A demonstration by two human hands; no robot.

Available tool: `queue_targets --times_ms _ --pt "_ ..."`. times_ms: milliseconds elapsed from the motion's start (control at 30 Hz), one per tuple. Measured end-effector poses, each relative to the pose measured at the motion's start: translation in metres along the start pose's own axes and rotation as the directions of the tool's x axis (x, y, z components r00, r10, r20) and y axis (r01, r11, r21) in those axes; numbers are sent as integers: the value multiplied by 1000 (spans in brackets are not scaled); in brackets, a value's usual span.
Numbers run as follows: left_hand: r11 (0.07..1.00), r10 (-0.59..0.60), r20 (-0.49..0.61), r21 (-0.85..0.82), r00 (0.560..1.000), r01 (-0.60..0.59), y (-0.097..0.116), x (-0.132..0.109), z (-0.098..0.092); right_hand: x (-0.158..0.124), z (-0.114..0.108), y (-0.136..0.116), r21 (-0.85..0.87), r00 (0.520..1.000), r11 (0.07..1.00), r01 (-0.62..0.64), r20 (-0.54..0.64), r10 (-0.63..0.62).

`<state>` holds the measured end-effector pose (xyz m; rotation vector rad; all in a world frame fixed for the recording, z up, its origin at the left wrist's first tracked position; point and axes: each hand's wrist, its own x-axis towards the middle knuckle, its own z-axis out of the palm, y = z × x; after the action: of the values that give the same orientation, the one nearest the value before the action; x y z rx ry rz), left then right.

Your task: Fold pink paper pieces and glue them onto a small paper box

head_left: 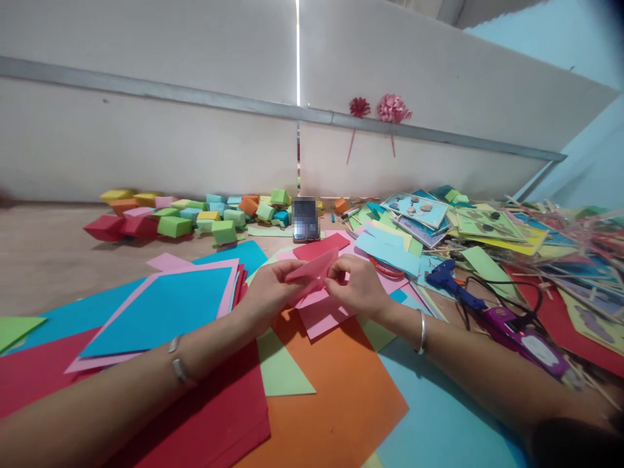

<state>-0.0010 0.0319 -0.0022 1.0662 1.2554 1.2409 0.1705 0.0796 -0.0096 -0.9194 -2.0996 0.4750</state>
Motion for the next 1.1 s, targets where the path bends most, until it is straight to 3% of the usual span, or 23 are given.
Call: queue_targets --times_ms 100,167,267,400,567,767,867,933,1000,1033,1067,1100 --pt "998 21 -157 62 987 -11 -1 7 -5 6 -6 4 -11 996 998 -55 -71 54" --pt "998 11 -202 59 979 1 -3 13 -10 12 -11 10 -71 987 989 -129 -110 120" --pt "998 -26 -186 47 982 35 -5 19 -13 19 -17 24 -230 979 952 -202 -21 203" --pt "994 -69 -138 70 988 80 -3 16 -11 19 -18 37 -317 963 933 -171 147 226" --pt "988 -106 -100 99 989 116 -4 15 -10 17 -14 41 -369 962 920 -131 176 208" --pt "960 -12 -49 278 999 25 -2 13 -10 19 -13 30 -132 980 990 49 197 -22" --pt "941 30 28 337 999 -37 -4 10 -9 18 -14 22 -35 978 999 -3 209 10" --pt "923 98 21 371 995 -99 -7 11 -10 18 -16 19 -22 976 998 -66 204 69" --pt "848 293 -52 476 955 -234 -9 14 -15 19 -18 19 -68 968 991 -112 220 124" --pt "759 435 -65 564 898 -327 -9 16 -18 20 -19 20 -108 961 986 -124 233 147" --pt "626 581 -31 656 813 -422 -9 18 -21 21 -21 21 -149 954 980 -131 251 165" --pt "461 691 65 728 720 -508 -9 20 -25 21 -21 23 -183 946 974 -130 271 177"
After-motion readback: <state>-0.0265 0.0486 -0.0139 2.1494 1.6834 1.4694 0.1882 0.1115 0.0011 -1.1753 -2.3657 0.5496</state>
